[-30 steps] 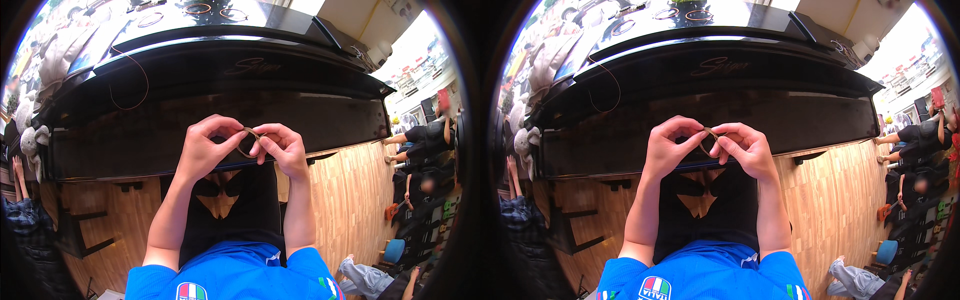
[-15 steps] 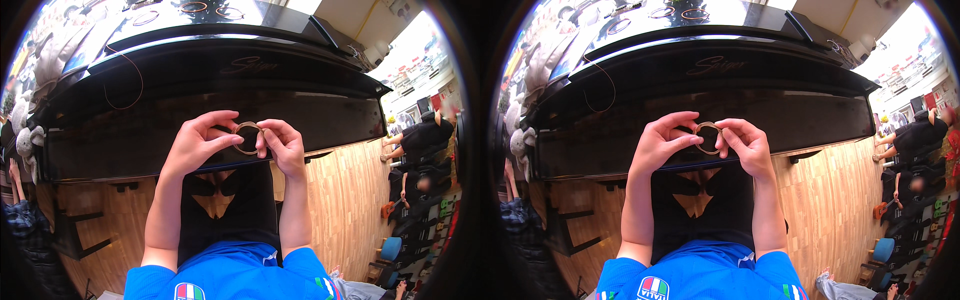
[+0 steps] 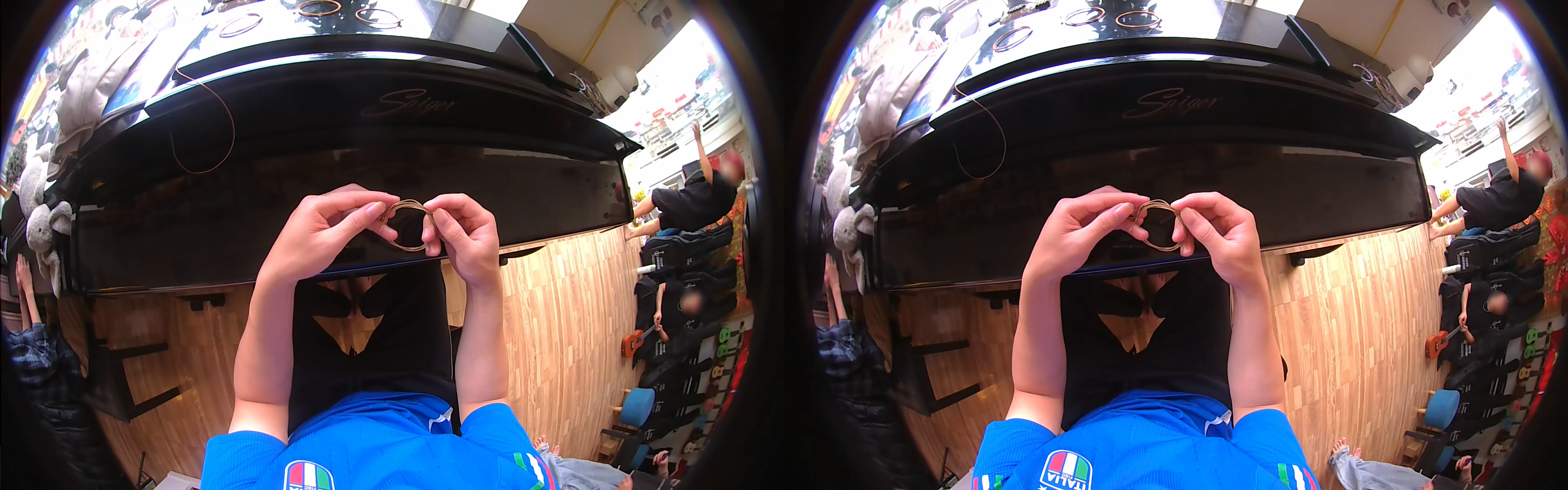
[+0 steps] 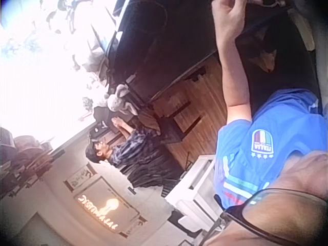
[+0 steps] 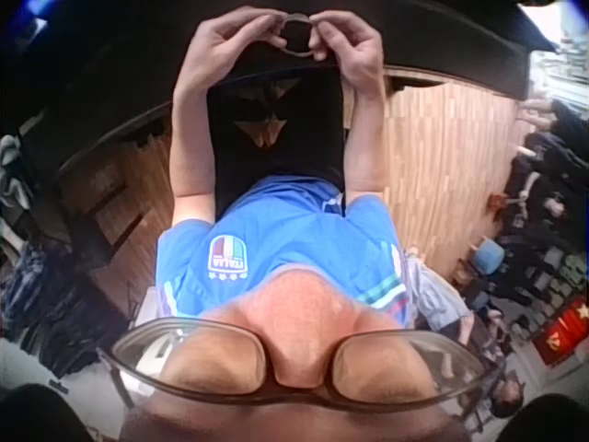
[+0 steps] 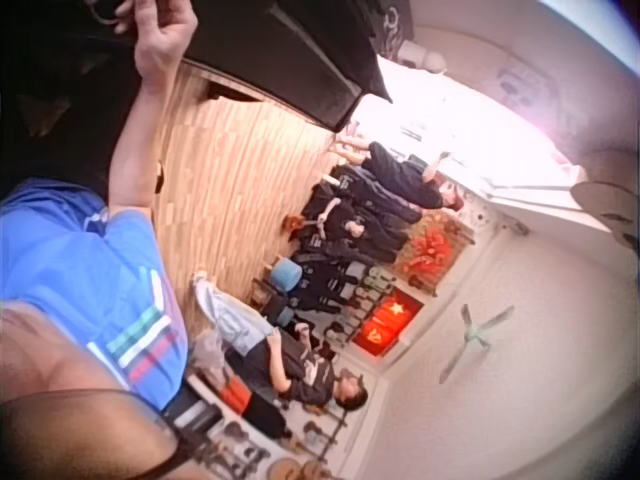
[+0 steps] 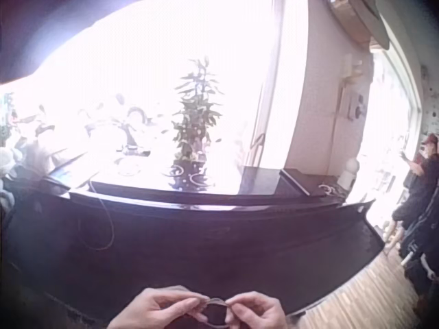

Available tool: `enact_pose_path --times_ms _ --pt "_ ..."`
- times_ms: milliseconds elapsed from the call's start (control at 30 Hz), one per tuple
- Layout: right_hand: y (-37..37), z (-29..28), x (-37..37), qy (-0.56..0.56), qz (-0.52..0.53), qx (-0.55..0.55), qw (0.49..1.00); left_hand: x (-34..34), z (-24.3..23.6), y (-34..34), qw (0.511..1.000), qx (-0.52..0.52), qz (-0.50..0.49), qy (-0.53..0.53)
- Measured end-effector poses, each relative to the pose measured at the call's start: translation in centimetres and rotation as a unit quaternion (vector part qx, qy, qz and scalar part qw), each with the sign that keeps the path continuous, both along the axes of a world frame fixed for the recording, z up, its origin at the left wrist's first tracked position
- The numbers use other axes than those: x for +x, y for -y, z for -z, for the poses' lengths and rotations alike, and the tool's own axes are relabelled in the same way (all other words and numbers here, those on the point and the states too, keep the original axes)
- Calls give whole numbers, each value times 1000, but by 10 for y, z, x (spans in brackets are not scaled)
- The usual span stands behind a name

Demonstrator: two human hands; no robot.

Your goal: The person repeatedly picks up thin copper wire from a piano, bends it into circular loops, and places the finished loops back on the piano surface. The process is repeated multiple times with new wire pieces.

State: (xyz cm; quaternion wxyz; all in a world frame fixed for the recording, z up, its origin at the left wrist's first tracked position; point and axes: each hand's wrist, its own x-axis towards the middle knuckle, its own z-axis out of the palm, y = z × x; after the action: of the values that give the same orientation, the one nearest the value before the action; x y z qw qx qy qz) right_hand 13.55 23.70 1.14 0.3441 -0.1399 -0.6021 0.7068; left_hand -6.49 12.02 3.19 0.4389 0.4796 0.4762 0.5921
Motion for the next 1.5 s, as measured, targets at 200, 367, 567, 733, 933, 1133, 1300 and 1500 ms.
enact_pose_path --times_ms 200,367,567,733,933,1133,1300,1500 --pt "-2 1 3 -15 -15 -11 1000 -3 -4 2 998 -19 47 38" --pt "-3 -1 3 -2 -30 -15 999 -7 -6 4 994 -60 82 32" --pt "-2 -2 3 8 -22 -18 1000 -1 1 1 997 -46 56 -30" --pt "0 -6 3 20 -19 -15 999 6 3 0 999 5 17 -43" --pt "0 -7 2 38 -20 -14 999 18 6 -3 990 31 -42 -131" --pt "1 -9 1 50 -17 -20 998 24 11 -4 976 68 -84 -189" --pt "2 -8 1 55 -7 -14 998 27 11 -5 962 109 -114 -222" --pt "4 -7 -1 65 -5 5 998 33 12 -5 935 121 -166 -290"
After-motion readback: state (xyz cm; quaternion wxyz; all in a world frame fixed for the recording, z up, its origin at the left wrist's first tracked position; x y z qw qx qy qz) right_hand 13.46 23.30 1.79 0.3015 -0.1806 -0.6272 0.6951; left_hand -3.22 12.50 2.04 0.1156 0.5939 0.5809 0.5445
